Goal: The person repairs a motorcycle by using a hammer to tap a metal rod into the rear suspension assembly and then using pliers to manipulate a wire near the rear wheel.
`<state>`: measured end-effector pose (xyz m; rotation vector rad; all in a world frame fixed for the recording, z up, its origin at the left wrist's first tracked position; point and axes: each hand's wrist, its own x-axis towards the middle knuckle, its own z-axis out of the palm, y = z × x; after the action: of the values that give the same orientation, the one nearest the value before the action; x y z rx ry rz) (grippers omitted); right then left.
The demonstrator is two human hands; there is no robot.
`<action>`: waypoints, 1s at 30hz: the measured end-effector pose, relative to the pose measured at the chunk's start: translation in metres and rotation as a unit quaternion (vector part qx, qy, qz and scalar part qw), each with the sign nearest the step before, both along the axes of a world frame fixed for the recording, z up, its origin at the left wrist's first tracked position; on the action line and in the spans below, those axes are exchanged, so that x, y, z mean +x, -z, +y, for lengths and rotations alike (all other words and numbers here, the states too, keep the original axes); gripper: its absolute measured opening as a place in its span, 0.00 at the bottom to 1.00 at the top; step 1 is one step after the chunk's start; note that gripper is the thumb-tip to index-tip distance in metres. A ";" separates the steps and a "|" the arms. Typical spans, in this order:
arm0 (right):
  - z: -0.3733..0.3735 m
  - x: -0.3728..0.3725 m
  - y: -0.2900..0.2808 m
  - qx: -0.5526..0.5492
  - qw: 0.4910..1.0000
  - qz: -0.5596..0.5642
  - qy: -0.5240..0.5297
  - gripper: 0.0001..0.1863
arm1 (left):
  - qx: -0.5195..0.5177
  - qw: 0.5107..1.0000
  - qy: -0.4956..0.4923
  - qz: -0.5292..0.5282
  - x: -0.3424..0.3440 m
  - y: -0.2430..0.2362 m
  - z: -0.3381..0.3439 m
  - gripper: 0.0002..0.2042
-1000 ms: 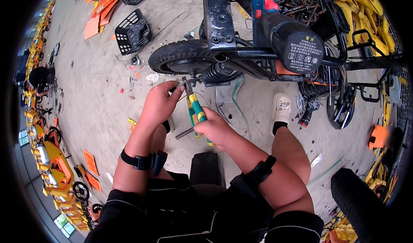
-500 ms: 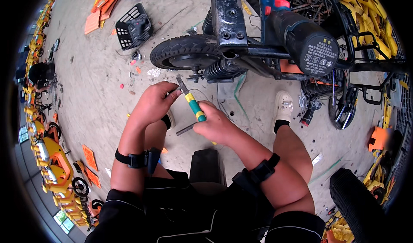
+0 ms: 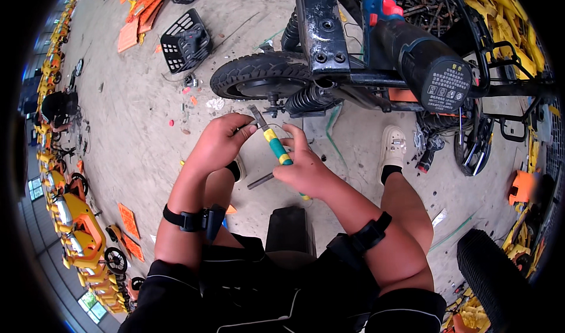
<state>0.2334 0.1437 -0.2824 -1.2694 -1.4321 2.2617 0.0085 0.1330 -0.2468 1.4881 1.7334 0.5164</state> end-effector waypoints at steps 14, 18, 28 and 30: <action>0.002 0.022 -0.006 -0.049 0.996 -0.029 -0.066 0.40 | -0.121 0.987 -0.017 -0.099 0.018 0.008 0.009 0.14; -0.002 0.019 -0.004 0.094 0.990 -0.091 -0.045 0.43 | -0.150 0.972 -0.036 -0.179 0.019 0.009 0.018 0.14; 0.004 0.023 -0.033 0.263 0.947 -0.152 -0.104 0.39 | -0.198 0.920 -0.034 -0.337 0.021 -0.003 0.026 0.19; 0.007 0.023 -0.037 0.262 0.948 -0.146 -0.111 0.39 | -0.199 0.906 -0.028 -0.373 0.021 -0.001 0.027 0.17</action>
<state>0.2562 0.1511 -0.2457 -1.3417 -2.1896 1.6586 0.0295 0.1605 -0.2459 0.7920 1.1722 0.6146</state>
